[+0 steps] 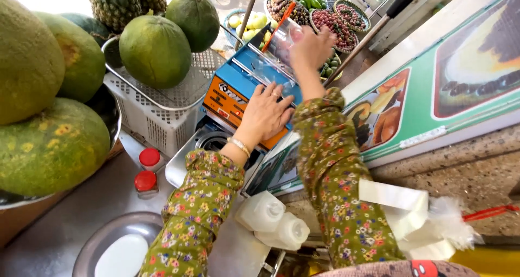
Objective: Preparing a beverage, sealing the cup with a machine, and accepting cash payment from a customer.
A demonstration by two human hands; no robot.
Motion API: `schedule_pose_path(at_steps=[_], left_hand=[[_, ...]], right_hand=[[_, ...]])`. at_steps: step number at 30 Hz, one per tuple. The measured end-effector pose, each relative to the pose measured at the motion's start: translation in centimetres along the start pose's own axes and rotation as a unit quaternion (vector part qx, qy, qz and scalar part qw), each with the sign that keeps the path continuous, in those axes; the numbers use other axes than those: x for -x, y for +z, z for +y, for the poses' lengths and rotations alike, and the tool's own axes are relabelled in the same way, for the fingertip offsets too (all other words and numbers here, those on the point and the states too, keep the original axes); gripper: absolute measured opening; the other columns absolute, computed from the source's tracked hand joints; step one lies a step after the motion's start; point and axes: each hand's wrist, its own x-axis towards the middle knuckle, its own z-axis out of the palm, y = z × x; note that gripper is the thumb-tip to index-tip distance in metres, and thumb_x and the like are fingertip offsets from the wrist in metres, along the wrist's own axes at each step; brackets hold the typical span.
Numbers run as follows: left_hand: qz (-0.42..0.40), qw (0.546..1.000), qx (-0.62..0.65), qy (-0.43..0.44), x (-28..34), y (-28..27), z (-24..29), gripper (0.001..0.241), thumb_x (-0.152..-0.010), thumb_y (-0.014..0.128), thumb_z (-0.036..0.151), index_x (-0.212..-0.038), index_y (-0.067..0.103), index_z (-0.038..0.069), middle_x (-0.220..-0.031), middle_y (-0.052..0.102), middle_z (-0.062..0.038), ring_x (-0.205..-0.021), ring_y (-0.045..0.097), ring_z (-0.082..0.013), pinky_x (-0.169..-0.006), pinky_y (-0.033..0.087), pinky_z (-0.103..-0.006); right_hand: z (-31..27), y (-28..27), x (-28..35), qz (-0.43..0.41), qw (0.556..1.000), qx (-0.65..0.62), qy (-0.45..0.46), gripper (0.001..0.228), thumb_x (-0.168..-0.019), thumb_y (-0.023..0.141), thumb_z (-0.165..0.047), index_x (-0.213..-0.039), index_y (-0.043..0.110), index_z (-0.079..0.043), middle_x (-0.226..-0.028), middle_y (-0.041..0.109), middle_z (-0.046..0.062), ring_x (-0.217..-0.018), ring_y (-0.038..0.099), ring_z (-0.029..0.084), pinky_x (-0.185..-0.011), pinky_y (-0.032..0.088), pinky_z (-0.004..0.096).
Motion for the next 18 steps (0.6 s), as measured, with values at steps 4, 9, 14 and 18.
schedule_pose_path(at_steps=[4,9,14,18], left_hand=[[-0.006,0.999,0.038,-0.015,-0.2,-0.7,0.3,0.042,-0.099,0.05,0.04,-0.128,0.066,0.014,-0.136,0.06,-0.022,-0.133,0.049,-0.0389,-0.107,0.034,-0.0498],[0.004,0.999,0.026,-0.025,-0.3,-0.4,-0.4,0.042,-0.101,0.051,0.04,-0.128,0.067,0.013,-0.137,0.06,-0.023,-0.133,0.049,-0.0394,-0.109,0.033,-0.0518],[0.003,0.999,0.033,-0.018,-0.4,-0.4,-0.2,0.043,-0.099,0.051,0.041,-0.127,0.067,0.013,-0.138,0.059,-0.024,-0.133,0.049,-0.0396,-0.109,0.032,-0.0523],[0.002,0.999,0.035,-0.022,-0.1,-0.4,-0.2,0.042,-0.099,0.052,0.042,-0.126,0.068,0.013,-0.137,0.06,-0.024,-0.134,0.048,-0.0402,-0.109,0.033,-0.0519]], right_hand=[[8.8,4.5,-6.4,-0.107,0.987,0.117,-0.01,0.033,-0.088,0.07,-0.027,-0.115,0.071,-0.008,-0.129,0.062,0.027,-0.118,0.06,0.046,-0.098,0.049,0.053],[13.9,10.6,-12.3,-0.035,0.997,0.075,0.001,0.033,-0.086,0.072,-0.024,-0.11,0.068,-0.002,-0.114,0.071,0.026,-0.107,0.07,0.044,-0.095,0.056,0.049],[13.3,10.3,-14.1,0.075,0.983,-0.025,0.168,0.043,-0.082,0.075,-0.03,-0.112,0.064,-0.001,-0.112,0.071,0.025,-0.104,0.071,0.041,-0.092,0.055,0.049],[8.8,4.8,-11.3,-0.038,0.995,0.029,0.082,0.058,-0.085,0.078,-0.046,-0.12,0.065,-0.001,-0.118,0.064,0.029,-0.109,0.066,0.042,-0.091,0.052,0.05]])
